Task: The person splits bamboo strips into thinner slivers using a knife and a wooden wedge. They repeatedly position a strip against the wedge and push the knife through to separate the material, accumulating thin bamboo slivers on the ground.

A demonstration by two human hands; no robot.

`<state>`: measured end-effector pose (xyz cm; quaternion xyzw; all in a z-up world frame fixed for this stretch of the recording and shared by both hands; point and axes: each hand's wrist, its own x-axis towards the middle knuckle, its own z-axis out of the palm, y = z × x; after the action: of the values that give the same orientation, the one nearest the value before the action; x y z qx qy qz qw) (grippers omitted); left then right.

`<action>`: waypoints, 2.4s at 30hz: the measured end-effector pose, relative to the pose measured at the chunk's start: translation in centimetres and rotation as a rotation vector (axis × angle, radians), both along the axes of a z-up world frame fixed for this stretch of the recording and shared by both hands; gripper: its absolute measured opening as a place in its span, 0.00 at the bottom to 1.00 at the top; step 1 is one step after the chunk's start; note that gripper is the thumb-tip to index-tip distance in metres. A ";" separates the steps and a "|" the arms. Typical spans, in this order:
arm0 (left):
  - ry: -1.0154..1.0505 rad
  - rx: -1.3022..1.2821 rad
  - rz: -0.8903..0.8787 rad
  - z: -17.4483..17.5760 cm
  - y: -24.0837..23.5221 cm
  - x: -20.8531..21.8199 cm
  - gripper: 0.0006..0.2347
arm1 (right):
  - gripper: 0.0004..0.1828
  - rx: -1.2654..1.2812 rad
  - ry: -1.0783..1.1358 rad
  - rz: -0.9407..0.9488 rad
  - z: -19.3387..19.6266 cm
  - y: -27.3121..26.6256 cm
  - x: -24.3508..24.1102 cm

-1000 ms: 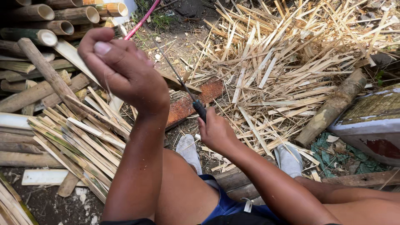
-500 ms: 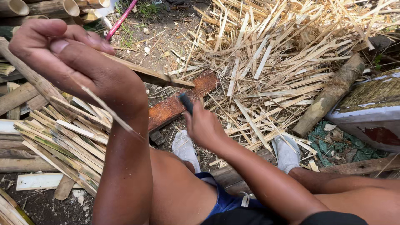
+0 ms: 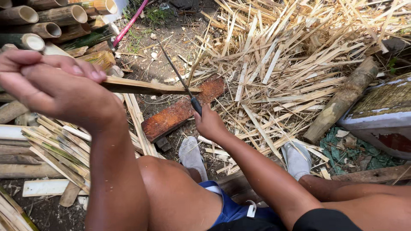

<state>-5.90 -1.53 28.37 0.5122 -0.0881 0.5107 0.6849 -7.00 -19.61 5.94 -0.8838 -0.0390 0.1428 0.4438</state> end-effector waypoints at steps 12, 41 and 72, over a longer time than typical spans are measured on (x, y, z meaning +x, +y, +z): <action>0.028 -0.018 -0.258 -6.1 9.5 4.1 0.12 | 0.19 0.102 -0.096 0.070 -0.5 -0.6 -0.5; -0.024 -0.055 -0.096 -3.1 6.5 1.9 0.08 | 0.20 -0.229 0.092 -0.011 -15.9 -5.2 5.3; -0.030 0.265 -0.126 0.4 -6.9 -0.8 0.11 | 0.18 0.097 -0.178 0.054 13.7 -4.6 -6.0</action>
<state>-6.67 -8.42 28.75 0.5839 -0.1970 0.4582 0.6406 -13.03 -24.20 19.68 -0.8690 -0.1092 0.0734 0.4769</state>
